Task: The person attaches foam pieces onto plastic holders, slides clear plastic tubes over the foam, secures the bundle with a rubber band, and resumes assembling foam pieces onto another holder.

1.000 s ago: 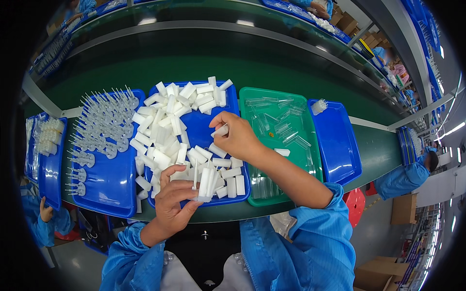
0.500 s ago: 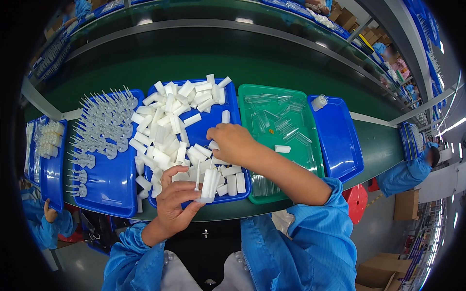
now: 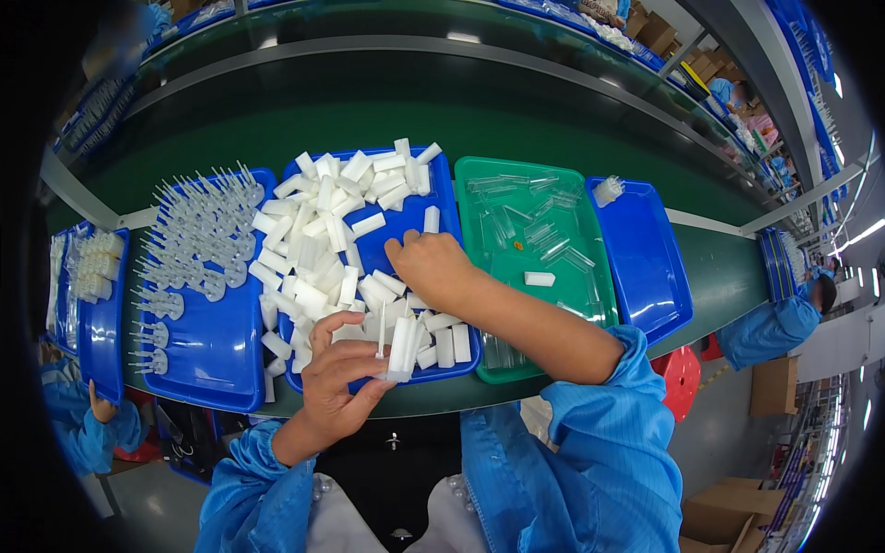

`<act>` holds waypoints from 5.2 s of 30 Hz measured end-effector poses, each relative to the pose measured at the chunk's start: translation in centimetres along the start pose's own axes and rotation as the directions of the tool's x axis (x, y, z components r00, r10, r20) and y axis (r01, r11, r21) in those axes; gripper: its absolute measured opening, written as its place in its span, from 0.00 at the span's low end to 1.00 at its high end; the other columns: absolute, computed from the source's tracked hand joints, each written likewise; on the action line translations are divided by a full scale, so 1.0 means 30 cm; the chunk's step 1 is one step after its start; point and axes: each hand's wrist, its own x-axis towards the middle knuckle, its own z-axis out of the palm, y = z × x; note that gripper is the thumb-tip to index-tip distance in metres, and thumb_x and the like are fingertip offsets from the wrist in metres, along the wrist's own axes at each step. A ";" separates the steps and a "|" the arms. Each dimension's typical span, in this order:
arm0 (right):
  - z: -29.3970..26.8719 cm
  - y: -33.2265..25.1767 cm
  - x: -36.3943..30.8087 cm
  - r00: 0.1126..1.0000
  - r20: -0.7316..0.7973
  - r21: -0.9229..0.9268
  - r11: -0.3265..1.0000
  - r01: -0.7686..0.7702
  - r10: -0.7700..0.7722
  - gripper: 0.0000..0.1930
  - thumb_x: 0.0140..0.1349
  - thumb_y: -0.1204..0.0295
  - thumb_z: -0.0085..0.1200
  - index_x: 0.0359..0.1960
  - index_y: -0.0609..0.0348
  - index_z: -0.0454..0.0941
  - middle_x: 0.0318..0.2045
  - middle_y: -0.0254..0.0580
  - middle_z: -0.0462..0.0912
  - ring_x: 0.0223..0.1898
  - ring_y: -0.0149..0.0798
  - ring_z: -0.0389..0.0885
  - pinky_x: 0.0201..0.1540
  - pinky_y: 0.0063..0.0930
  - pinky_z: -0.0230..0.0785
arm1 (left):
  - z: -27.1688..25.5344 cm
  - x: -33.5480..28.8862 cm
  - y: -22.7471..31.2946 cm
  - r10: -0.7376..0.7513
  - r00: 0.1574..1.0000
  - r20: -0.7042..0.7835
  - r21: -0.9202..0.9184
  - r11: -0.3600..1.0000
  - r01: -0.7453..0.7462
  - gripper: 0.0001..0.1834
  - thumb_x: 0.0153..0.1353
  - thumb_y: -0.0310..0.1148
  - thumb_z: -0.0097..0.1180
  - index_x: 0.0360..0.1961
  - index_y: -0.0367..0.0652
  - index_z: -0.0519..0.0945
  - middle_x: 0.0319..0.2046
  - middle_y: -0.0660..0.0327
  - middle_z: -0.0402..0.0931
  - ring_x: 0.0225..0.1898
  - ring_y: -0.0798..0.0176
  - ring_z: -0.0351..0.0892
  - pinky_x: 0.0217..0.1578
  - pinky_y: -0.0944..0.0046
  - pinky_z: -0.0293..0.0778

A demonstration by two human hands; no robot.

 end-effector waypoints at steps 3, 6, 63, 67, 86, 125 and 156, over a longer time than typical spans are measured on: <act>0.006 0.001 0.012 0.999 -0.024 -0.004 0.999 0.038 -0.039 0.08 0.48 0.75 0.50 0.32 0.60 0.72 0.24 0.46 0.75 0.23 0.45 0.78 0.22 0.34 0.71 | 0.000 0.001 -0.001 -0.002 1.000 -0.008 -0.013 1.000 0.002 0.12 0.41 0.28 0.66 0.31 0.46 0.81 0.33 0.63 0.77 0.47 0.48 0.68 0.49 0.54 0.57; 0.008 0.002 0.012 1.000 -0.017 0.022 0.999 0.026 -0.026 0.08 0.48 0.75 0.50 0.32 0.60 0.71 0.25 0.46 0.74 0.25 0.45 0.79 0.23 0.34 0.71 | -0.001 0.001 0.004 0.003 1.000 0.005 0.004 1.000 -0.003 0.12 0.41 0.28 0.66 0.31 0.45 0.81 0.33 0.62 0.77 0.48 0.48 0.68 0.49 0.54 0.57; -0.268 -0.019 -0.229 0.995 0.041 0.963 0.260 -0.062 0.088 0.13 0.48 0.79 0.61 0.38 0.55 0.82 0.33 0.41 0.82 0.35 0.31 0.79 0.37 0.23 0.70 | 0.023 -0.018 0.015 0.074 0.985 0.155 0.282 0.952 -0.116 0.14 0.41 0.27 0.64 0.32 0.56 0.83 0.39 0.71 0.76 0.55 0.48 0.65 0.57 0.46 0.43; -0.249 -0.023 -0.251 0.988 0.082 0.982 0.160 -0.102 0.127 0.13 0.47 0.77 0.63 0.38 0.54 0.83 0.33 0.43 0.82 0.35 0.32 0.80 0.37 0.24 0.71 | 0.019 -0.001 0.025 0.061 0.990 0.131 0.218 0.972 -0.089 0.13 0.41 0.29 0.65 0.31 0.55 0.83 0.43 0.66 0.75 0.58 0.45 0.62 0.58 0.46 0.43; -0.191 -0.102 -0.369 0.879 -0.065 0.995 0.093 0.024 0.472 0.12 0.50 0.80 0.60 0.38 0.61 0.81 0.33 0.46 0.81 0.37 0.34 0.80 0.38 0.21 0.72 | 0.094 0.025 -0.002 -0.247 0.918 0.311 -0.732 0.554 0.397 0.23 0.56 0.18 0.52 0.51 0.40 0.60 0.61 0.42 0.53 0.60 0.49 0.60 0.57 0.54 0.63; -0.007 0.507 -0.287 0.967 0.042 -0.109 0.963 -0.245 0.250 0.04 0.43 0.75 0.54 0.22 0.55 0.80 0.25 0.44 0.81 0.31 0.45 0.81 0.32 0.38 0.74 | 0.154 0.056 -0.020 -0.258 0.933 0.250 -0.493 0.796 0.352 0.14 0.60 0.35 0.52 0.41 0.41 0.63 0.60 0.40 0.53 0.53 0.51 0.69 0.53 0.52 0.65; -0.122 -0.122 -0.325 0.820 -0.133 0.985 -0.018 0.172 0.556 0.19 0.60 0.81 0.47 0.53 0.63 0.61 0.42 0.47 0.75 0.42 0.34 0.76 0.47 0.28 0.68 | 0.112 0.089 0.005 -0.352 0.930 0.102 -0.106 0.926 0.362 0.12 0.55 0.29 0.56 0.42 0.40 0.74 0.58 0.48 0.55 0.54 0.53 0.62 0.51 0.58 0.61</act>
